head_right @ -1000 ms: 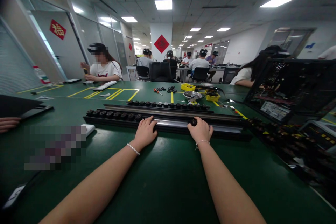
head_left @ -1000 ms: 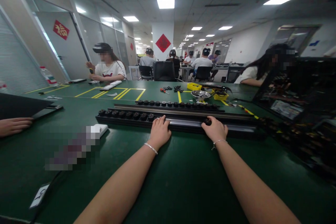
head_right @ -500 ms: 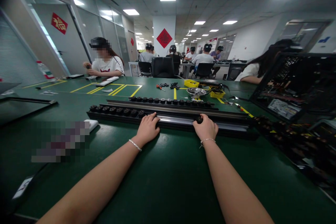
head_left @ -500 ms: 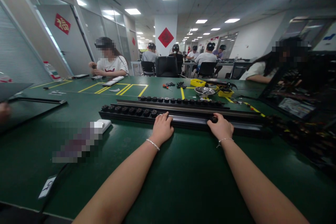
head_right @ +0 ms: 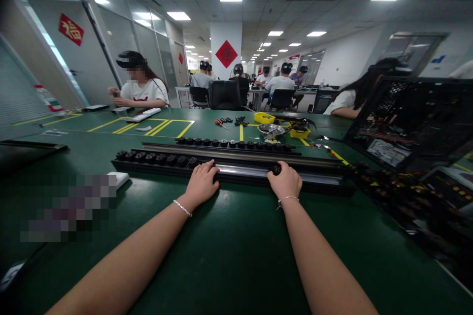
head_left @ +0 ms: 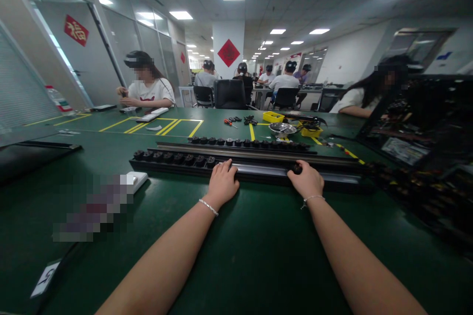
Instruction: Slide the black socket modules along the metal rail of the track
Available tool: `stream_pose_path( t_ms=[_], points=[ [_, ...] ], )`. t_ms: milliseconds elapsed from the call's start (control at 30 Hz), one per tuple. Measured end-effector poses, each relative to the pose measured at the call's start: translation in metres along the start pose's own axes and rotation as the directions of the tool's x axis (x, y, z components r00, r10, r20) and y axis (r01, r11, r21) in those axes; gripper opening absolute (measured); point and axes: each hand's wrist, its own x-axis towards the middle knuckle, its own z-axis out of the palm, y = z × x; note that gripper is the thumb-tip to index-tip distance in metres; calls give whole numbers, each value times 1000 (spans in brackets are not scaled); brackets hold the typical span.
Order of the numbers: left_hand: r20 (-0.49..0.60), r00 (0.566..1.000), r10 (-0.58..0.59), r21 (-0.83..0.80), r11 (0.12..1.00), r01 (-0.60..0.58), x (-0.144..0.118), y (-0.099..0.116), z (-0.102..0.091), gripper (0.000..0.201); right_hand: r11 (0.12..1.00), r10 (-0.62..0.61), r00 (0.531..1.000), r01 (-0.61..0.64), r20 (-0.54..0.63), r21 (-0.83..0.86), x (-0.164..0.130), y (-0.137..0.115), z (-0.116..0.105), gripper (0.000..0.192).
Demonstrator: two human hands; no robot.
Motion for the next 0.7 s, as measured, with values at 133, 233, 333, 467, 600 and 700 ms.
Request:
stream_pose_path(
  t_ms=[133,233,333,467,600,700],
  points=[
    [-12,1000,11,9,1000,-11,0,-1,1,37,1000,4,1000,-4,20,-2,-1,0,-2,47],
    [-20,1000,20,18,1000,-20,0,-1,1,37,1000,13,999,-13,38,5,0,0,-4,47],
    [-13,1000,13,9,1000,-13,-1,-1,0,38,1000,25,998,-26,55,18,1,2,-5,47],
    [-9,1000,11,17,1000,-11,-1,-1,0,39,999,30,998,-31,58,14,1,4,-6,47],
    [-21,1000,22,33,999,-21,-1,-2,1,39,1000,-3,1000,3,21,-2,1,6,-5,46],
    [-24,999,26,31,999,-25,-1,-2,1,39,999,-29,1000,29,-8,-16,0,8,-3,44]
  ],
)
